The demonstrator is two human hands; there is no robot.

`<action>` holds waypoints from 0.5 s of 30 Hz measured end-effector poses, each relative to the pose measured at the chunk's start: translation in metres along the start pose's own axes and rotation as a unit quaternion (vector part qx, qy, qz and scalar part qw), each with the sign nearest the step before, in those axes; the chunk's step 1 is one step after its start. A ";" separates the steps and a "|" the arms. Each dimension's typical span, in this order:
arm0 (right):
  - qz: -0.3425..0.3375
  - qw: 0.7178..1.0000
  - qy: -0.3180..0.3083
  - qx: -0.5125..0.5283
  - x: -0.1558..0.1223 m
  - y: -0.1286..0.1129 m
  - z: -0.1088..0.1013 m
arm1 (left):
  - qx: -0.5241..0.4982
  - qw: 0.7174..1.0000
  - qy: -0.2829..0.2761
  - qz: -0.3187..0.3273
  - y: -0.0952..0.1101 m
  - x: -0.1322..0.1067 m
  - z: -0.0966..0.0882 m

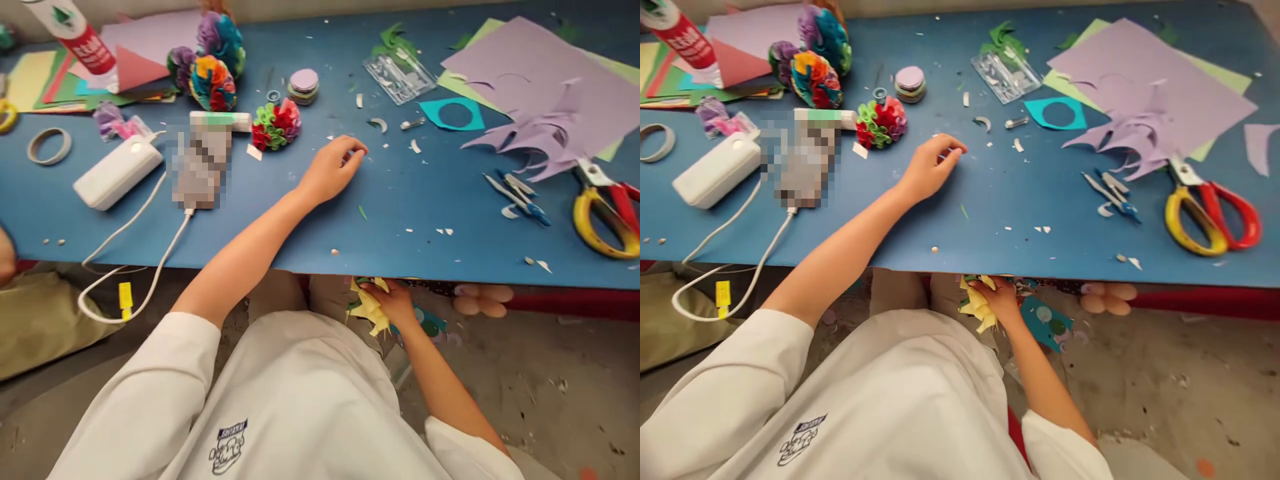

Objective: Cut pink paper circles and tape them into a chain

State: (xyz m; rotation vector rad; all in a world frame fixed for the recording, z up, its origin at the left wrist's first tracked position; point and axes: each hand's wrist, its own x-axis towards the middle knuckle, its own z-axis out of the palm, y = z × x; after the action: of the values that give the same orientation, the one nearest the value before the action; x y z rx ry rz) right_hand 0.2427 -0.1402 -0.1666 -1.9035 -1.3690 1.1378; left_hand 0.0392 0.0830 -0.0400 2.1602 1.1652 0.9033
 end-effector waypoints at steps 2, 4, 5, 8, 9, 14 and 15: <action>0.005 1.000 -0.020 0.011 -0.003 0.008 0.004 | -0.007 1.000 0.008 -0.007 -0.004 -0.003 -0.001; 0.017 0.999 -0.047 0.021 -0.010 0.017 0.008 | -0.001 1.000 0.013 -0.011 -0.006 -0.004 -0.002; 0.027 0.997 -0.060 0.027 -0.013 0.022 0.010 | 0.005 1.000 0.014 -0.011 -0.006 -0.005 -0.002; 0.069 0.993 -0.079 0.050 -0.019 0.043 0.015 | 0.016 1.000 0.013 -0.006 -0.008 -0.006 0.000; 0.086 0.992 -0.076 0.058 -0.020 0.051 0.016 | 0.011 1.000 0.016 -0.006 -0.008 -0.007 0.000; 0.170 0.983 0.048 0.056 -0.030 0.094 -0.002 | -0.038 0.999 0.019 -0.009 -0.007 -0.012 -0.001; 0.183 0.978 0.089 0.044 -0.036 0.102 -0.010 | -0.040 0.999 0.014 -0.007 -0.008 -0.013 -0.002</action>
State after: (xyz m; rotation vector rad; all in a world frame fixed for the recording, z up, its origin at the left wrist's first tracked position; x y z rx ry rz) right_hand 0.2971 -0.2085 -0.2315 -2.1899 -0.8799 1.1381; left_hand 0.0286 0.0761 -0.0487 2.0789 1.1359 0.9598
